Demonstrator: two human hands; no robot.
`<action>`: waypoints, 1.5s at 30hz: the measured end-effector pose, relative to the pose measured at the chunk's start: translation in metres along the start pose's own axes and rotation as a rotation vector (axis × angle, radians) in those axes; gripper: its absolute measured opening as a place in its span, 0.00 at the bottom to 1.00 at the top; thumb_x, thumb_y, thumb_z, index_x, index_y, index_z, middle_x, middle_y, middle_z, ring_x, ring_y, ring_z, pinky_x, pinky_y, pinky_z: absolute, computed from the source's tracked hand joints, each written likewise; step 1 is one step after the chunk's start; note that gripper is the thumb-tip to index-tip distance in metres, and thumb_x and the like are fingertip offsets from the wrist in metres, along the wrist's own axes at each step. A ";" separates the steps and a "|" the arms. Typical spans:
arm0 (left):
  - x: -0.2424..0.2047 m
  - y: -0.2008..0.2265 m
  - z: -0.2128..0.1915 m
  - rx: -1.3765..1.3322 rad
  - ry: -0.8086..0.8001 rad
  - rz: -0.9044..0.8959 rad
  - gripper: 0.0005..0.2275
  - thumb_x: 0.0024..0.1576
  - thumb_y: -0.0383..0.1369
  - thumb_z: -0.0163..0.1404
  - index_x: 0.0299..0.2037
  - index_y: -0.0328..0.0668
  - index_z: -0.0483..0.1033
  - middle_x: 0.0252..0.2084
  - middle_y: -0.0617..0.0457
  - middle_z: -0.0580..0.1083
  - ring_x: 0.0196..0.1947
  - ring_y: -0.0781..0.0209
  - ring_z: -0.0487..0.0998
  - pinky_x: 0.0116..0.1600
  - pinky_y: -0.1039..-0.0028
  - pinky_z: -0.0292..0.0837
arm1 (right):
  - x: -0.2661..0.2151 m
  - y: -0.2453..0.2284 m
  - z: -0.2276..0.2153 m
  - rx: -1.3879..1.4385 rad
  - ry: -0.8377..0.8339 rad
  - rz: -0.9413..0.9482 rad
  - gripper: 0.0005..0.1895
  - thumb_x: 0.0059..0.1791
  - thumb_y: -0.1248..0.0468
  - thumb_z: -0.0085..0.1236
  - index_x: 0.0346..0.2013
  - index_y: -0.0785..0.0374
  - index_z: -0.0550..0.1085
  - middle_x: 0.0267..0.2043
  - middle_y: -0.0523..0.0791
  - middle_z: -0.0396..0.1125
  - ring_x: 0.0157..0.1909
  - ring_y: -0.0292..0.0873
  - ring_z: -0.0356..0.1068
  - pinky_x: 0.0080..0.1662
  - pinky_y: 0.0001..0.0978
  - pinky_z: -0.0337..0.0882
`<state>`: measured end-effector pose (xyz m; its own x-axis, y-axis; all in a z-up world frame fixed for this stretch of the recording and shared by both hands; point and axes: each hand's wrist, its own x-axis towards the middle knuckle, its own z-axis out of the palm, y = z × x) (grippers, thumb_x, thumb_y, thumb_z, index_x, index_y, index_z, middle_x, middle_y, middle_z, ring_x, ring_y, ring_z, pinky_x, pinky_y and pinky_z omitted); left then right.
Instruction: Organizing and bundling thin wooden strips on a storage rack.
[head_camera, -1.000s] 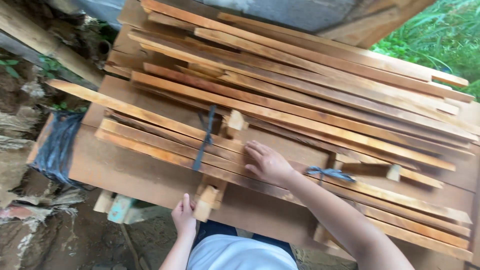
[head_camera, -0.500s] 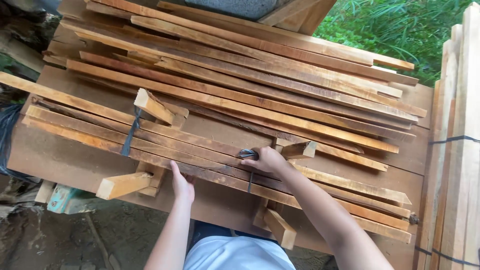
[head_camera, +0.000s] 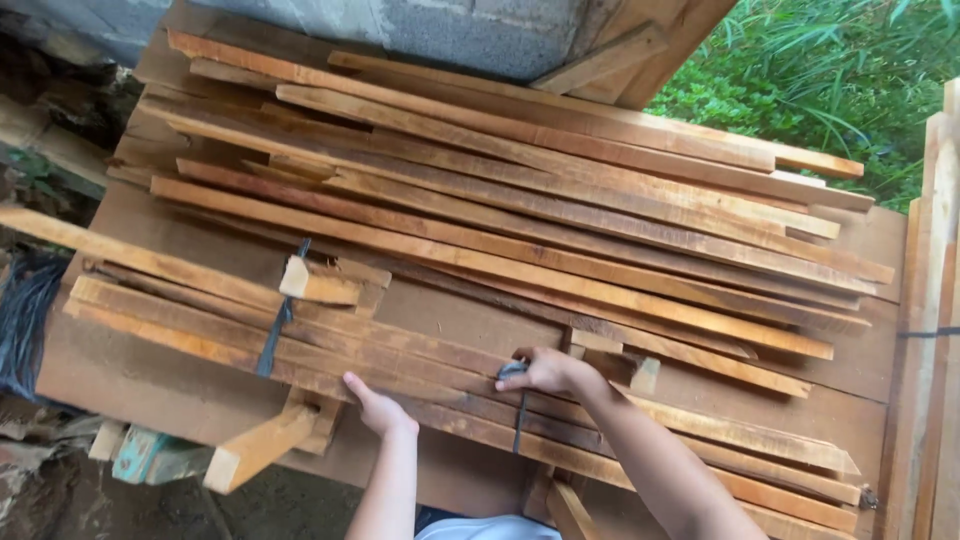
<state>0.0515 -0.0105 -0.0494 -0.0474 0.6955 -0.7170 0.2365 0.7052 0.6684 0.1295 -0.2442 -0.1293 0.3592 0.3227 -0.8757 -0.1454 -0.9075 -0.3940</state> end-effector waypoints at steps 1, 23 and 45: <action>0.000 0.001 0.008 0.001 -0.005 -0.004 0.44 0.56 0.65 0.55 0.68 0.29 0.62 0.72 0.35 0.60 0.75 0.45 0.56 0.76 0.57 0.51 | 0.003 0.001 -0.006 0.000 0.004 0.005 0.53 0.31 0.24 0.66 0.60 0.54 0.73 0.59 0.51 0.72 0.65 0.51 0.69 0.64 0.44 0.68; -0.017 0.003 -0.066 -0.260 -0.240 -0.236 0.48 0.52 0.65 0.54 0.75 0.42 0.52 0.77 0.40 0.52 0.76 0.45 0.52 0.77 0.53 0.49 | -0.115 -0.010 0.017 -0.092 0.250 -0.014 0.46 0.34 0.32 0.71 0.58 0.54 0.74 0.54 0.56 0.73 0.60 0.57 0.72 0.60 0.49 0.73; -0.224 0.036 -0.130 -0.123 -0.829 -0.302 0.44 0.47 0.65 0.28 0.77 0.61 0.45 0.79 0.53 0.52 0.77 0.44 0.53 0.72 0.50 0.50 | -0.453 -0.009 0.041 -0.277 0.622 0.406 0.54 0.33 0.24 0.66 0.67 0.40 0.62 0.61 0.41 0.70 0.59 0.48 0.74 0.58 0.48 0.77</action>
<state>-0.0553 -0.1232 0.1611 0.6376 0.1879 -0.7471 0.2197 0.8852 0.4101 -0.0695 -0.3709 0.2593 0.7883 -0.1837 -0.5873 -0.1705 -0.9822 0.0784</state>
